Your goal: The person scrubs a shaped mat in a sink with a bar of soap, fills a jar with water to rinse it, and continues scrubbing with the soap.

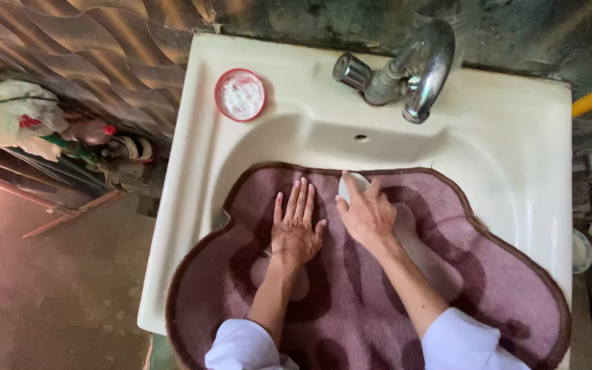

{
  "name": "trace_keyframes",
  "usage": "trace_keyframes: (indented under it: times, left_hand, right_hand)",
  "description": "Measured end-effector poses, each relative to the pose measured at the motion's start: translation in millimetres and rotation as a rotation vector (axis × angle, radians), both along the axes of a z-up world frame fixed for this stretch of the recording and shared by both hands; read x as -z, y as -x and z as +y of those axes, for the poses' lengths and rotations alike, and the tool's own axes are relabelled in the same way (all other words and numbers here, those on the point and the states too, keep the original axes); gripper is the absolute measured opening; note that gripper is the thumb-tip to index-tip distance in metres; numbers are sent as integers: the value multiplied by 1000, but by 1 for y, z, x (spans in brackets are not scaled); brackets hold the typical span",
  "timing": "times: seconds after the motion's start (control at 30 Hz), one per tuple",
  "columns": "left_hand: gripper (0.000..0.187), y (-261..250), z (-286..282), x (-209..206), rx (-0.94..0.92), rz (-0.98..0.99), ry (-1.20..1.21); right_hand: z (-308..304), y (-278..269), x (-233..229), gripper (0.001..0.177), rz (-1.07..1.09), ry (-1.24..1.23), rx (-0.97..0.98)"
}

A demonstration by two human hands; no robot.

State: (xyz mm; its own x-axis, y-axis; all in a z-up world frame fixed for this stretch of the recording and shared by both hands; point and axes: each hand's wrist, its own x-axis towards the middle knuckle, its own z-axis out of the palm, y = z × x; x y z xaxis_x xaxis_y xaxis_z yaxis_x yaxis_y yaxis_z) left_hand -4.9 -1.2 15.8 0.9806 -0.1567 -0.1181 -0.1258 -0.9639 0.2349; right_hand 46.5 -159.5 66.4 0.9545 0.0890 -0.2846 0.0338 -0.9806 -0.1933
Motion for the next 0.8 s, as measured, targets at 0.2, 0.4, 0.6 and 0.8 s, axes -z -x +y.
trace_keyframes:
  times: [0.2, 0.4, 0.6, 0.8]
  left_hand:
    - [78, -1, -2, -4, 57, 83, -271]
    - [82, -1, -2, -6, 1, 38, -72]
    - [83, -7, -2, -12, 106, 189, -328]
    - [94, 0, -2, 6, 11, -90, -167]
  right_hand:
    - [31, 9, -1, 64, -5, -118, -196]
    - [26, -35, -7, 61, -50, -70, -114]
    - [14, 19, 5, 73, -73, -208, -248]
    - [1, -19, 5, 63, -23, -36, -24]
